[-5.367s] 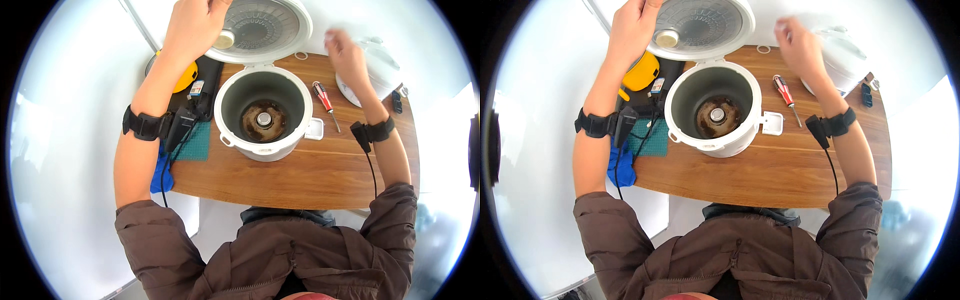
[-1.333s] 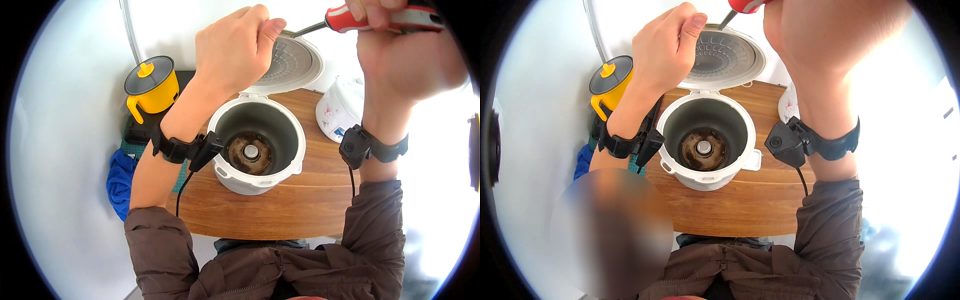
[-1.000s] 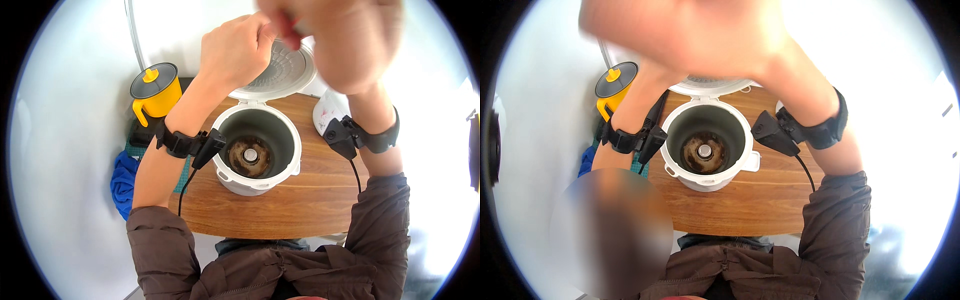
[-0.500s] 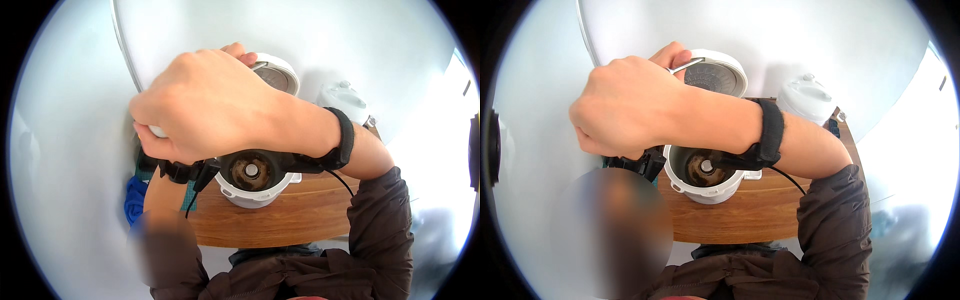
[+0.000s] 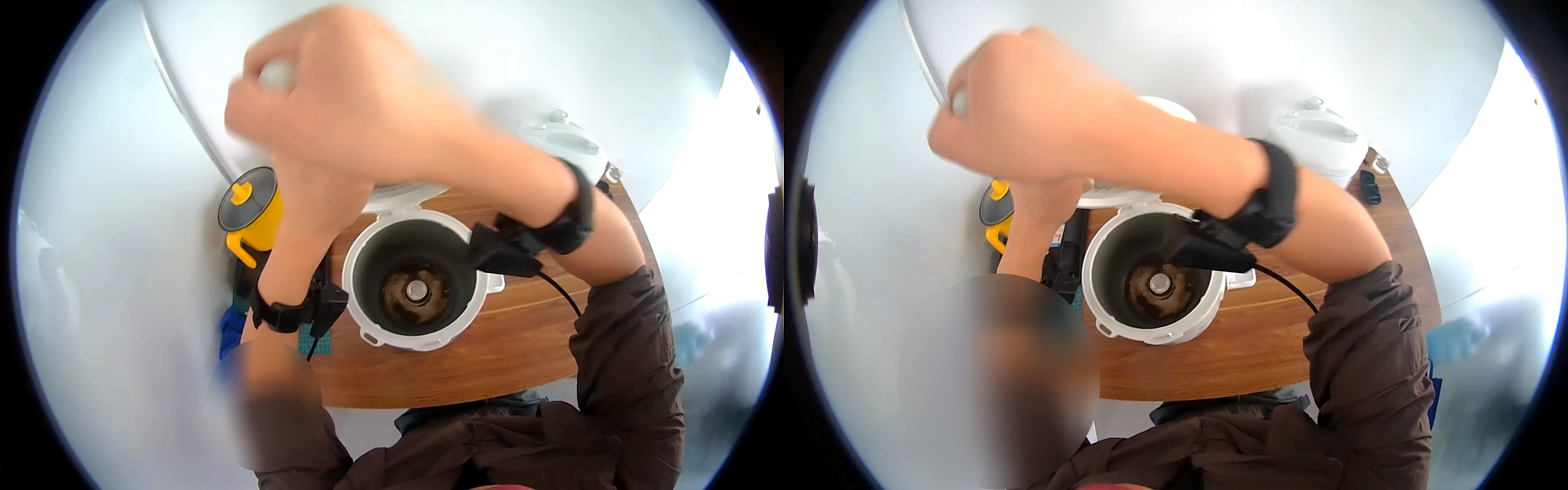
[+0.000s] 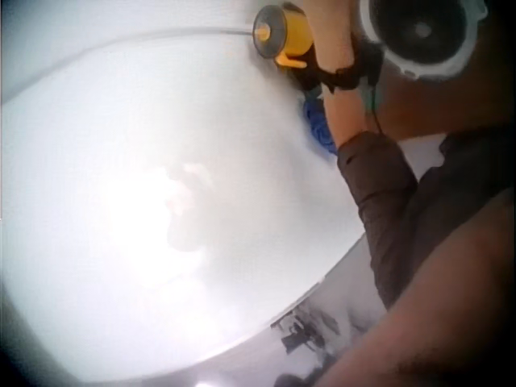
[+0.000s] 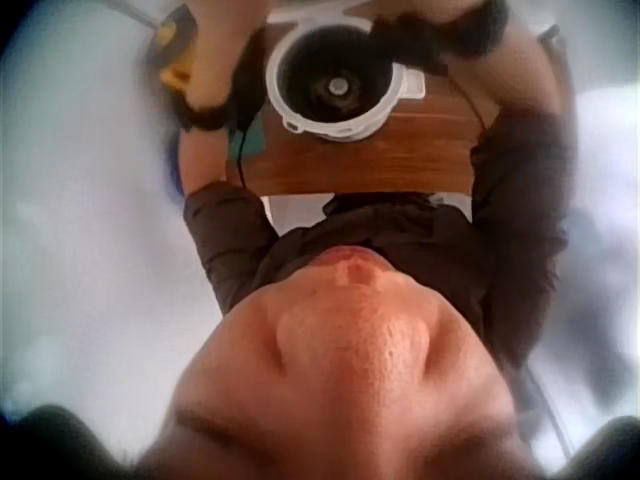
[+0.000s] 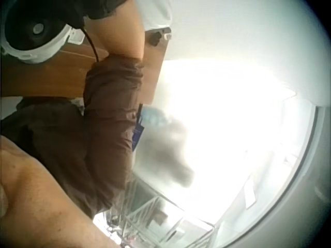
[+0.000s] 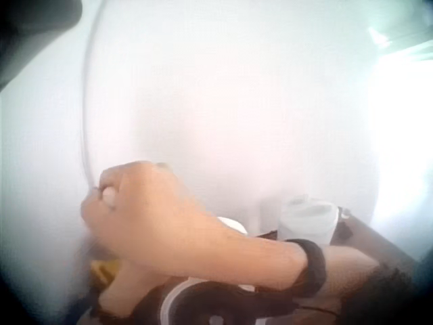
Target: The person disassembles two rice cookers on a wooden table. They remove the lids, unscrew and detach the steam valves, and use a screwdriver to pry off the side handles and open the main bodies.
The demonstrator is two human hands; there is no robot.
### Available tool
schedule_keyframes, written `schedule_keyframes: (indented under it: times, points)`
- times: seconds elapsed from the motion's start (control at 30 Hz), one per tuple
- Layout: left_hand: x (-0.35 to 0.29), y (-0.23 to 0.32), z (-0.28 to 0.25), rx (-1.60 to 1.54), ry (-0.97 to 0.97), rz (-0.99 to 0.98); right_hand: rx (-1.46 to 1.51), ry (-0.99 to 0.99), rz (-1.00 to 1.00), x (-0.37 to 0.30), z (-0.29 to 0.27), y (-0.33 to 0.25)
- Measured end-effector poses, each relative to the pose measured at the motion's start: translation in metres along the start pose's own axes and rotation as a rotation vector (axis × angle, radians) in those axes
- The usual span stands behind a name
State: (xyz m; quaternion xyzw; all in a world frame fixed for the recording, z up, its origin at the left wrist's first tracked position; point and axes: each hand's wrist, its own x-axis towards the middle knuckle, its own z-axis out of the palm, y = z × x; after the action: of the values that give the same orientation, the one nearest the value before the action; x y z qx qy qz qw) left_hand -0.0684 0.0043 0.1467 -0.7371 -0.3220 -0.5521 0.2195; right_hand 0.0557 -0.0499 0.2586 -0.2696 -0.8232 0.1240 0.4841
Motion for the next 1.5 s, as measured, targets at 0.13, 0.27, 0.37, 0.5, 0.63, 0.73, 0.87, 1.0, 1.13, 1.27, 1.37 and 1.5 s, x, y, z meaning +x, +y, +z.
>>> schedule_keyframes:
  times: [0.13,0.27,0.37,0.5,0.63,0.73,0.87,1.0,1.13,1.27,1.37,1.5]
  points:
    - [0.012,0.011,-0.015,-0.061,-0.161,-0.182,0.427,0.031,-0.12,-0.003,-0.049,0.007]
    - [0.016,0.004,-0.015,-0.11,-0.201,-0.201,0.664,-0.125,-0.487,-0.031,-0.088,0.05]
    - [0.024,0.001,-0.016,-0.15,-0.271,-0.218,0.549,-0.103,-0.692,-0.067,-0.088,0.047]
    - [0.024,-0.009,-0.02,-0.197,-0.352,-0.275,0.438,-0.045,-0.837,-0.084,-0.062,0.056]
    - [0.024,-0.02,-0.012,-0.291,-0.269,-0.208,0.412,-0.028,-0.855,-0.078,-0.053,0.057]
    - [0.032,-0.031,-0.016,-0.39,-0.586,-0.275,0.381,-0.05,-0.848,-0.071,-0.055,0.059]
    - [0.036,-0.04,-0.011,-0.451,-0.618,-0.301,0.4,0.026,-0.835,-0.069,-0.048,0.062]
    - [0.034,-0.048,-0.005,-0.539,-0.589,-0.3,0.4,0.058,-0.86,-0.071,-0.039,0.064]
    - [0.032,-0.053,0.001,-0.589,-0.536,-0.282,0.386,0.08,-0.916,-0.07,-0.029,0.061]
    - [0.034,-0.052,0.002,-0.586,-0.542,-0.268,0.322,0.078,-0.923,-0.067,-0.026,0.065]
    - [0.034,-0.054,0.005,-0.555,-0.516,-0.228,0.324,0.099,-0.924,-0.07,-0.018,0.068]
    - [0.033,-0.053,-0.003,-0.458,-0.506,-0.242,0.284,0.082,-0.916,-0.072,-0.008,0.073]
